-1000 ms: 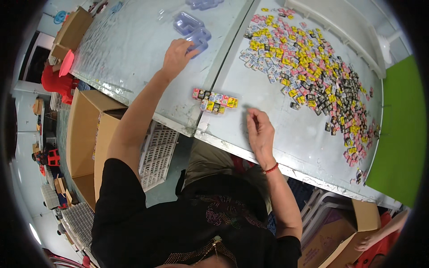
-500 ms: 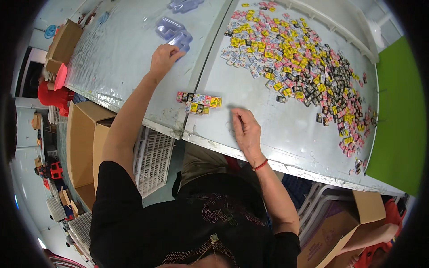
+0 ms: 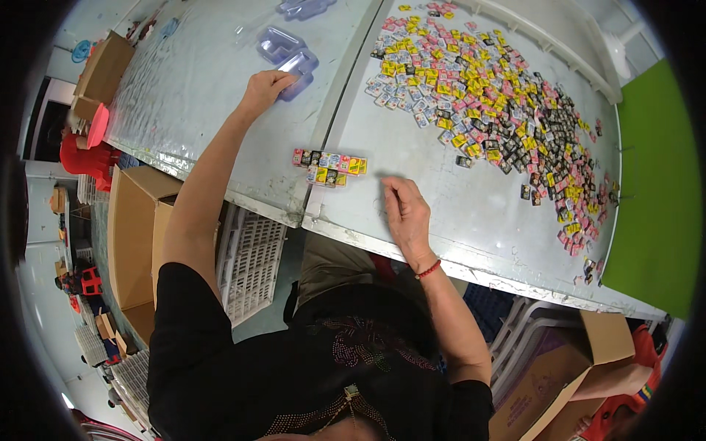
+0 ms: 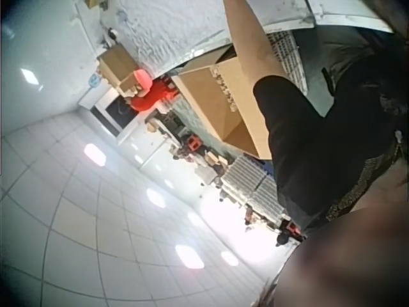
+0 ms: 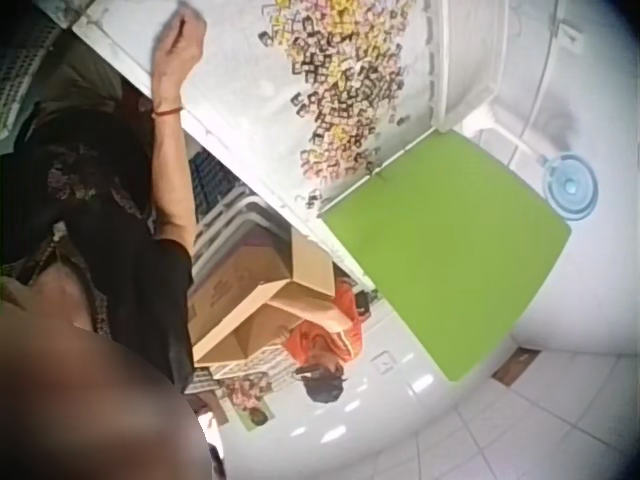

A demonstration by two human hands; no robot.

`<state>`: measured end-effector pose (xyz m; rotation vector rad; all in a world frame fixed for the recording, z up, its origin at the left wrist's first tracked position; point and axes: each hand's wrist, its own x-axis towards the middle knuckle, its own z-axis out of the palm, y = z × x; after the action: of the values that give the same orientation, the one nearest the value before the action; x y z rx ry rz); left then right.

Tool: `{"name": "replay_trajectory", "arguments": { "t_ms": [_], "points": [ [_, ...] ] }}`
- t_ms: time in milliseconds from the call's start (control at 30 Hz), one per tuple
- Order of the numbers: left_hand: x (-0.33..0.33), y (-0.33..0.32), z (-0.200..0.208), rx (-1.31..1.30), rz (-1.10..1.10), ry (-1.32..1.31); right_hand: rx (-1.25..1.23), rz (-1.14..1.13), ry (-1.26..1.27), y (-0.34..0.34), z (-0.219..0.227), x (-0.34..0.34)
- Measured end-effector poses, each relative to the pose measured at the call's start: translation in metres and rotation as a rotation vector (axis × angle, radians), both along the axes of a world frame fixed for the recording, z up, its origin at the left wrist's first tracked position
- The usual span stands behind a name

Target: Selecting and arranging small colorful toy components into plastic blister packaging on a production workbench.

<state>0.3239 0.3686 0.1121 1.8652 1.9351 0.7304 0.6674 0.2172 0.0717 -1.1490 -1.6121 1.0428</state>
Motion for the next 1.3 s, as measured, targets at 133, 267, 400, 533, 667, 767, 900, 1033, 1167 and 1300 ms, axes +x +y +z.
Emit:
{"name": "replay_trajectory", "arguments": {
  "t_ms": [133, 267, 400, 533, 667, 767, 900, 1033, 1167, 1300],
  "points": [
    [0.008, 0.0, -0.011, 0.235, -0.128, 0.323, 0.005, 0.001, -0.019, 0.0, 0.0, -0.001],
    [0.009, 0.001, -0.013, 0.321, -0.089, 0.466, 0.049, 0.007, -0.029, 0.001, 0.002, -0.002],
    [0.01, 0.004, -0.002, 0.128, 0.074, 0.251, 0.019, 0.007, -0.026, -0.002, 0.0, 0.0],
    [0.005, 0.011, 0.001, -0.057, 0.176, -0.077, 0.094, -0.026, -0.03, -0.002, 0.0, 0.002],
    [-0.021, 0.013, -0.003, -0.079, 0.189, -0.261, 0.216, -0.059, -0.055, 0.001, -0.002, -0.001],
    [-0.022, 0.001, 0.001, 0.214, 0.281, -0.042, 0.119, -0.011, 0.037, 0.002, -0.005, -0.008],
    [0.1, -0.037, 0.041, 0.523, -0.266, 0.075, 0.102, -0.166, 0.07, -0.006, 0.002, 0.025],
    [0.217, -0.118, 0.0, 0.556, -0.868, 0.135, 0.099, -0.496, 0.018, -0.004, 0.003, 0.088],
    [0.268, -0.149, -0.018, 0.436, -0.967, 0.068, 0.273, -0.641, -0.428, 0.001, -0.006, 0.164],
    [0.283, -0.136, -0.019, 0.428, -0.944, -0.044, 0.36, -0.69, -0.661, 0.028, -0.002, 0.212]
  ]
}}
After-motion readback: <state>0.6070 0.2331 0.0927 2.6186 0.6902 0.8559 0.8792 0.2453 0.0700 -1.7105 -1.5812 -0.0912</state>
